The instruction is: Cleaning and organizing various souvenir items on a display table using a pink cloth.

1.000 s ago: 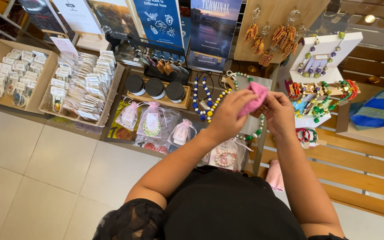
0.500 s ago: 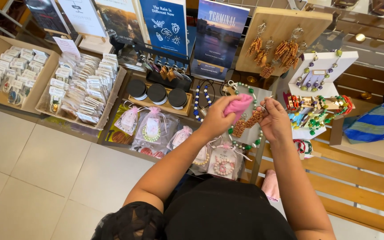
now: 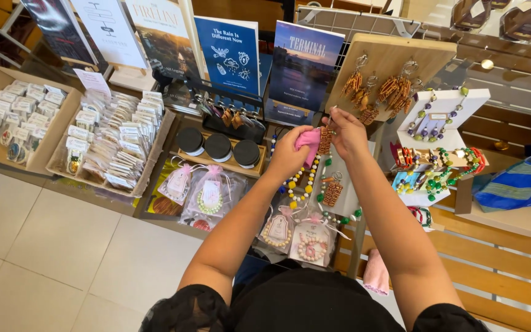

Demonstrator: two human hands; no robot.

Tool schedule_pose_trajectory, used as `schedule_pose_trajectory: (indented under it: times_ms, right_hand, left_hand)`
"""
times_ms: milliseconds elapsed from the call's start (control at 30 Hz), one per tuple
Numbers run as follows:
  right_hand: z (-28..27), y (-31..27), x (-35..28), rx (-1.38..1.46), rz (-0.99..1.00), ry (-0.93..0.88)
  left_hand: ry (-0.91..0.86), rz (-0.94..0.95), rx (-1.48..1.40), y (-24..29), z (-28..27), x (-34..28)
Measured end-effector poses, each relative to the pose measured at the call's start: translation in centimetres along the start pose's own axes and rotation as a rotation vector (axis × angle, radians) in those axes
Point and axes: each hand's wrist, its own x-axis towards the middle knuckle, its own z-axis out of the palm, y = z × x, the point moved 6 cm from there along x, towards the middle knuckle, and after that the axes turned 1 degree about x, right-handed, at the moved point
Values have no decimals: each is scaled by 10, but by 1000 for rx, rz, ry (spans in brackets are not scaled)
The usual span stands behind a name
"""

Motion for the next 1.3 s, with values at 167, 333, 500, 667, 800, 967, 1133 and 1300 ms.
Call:
schedule_pose_trajectory:
  times_ms: [167, 333, 500, 667, 800, 967, 1133, 1300]
  right_hand:
    - [14, 8, 34, -22, -26, 36]
    - [28, 1, 35, -1, -72, 72]
    - [17, 4, 26, 104, -176, 105]
    - [18, 5, 19, 131, -207, 123]
    - [0, 11, 30, 105, -257, 115]
    - [-7, 8, 22, 72, -380, 158]
    - [-6, 7, 26, 59, -409, 136]
    - [-3, 2, 25, 6, -380, 209]
  left_hand:
    - [-35, -30, -30, -5, -4, -12]
    - [-60, -84, -68, -2, -12, -21]
    - [-78, -73, -79, 2, -22, -23]
    - [-107, -52, -96, 10, -24, -21]
    - [-136, -46, -114, 12, -20, -21]
    - [-154, -31, -123, 13, -18, -21]
    - [-177, -27, -100, 17, -14, -20]
    - [-179, -31, -97, 22, -12, -25]
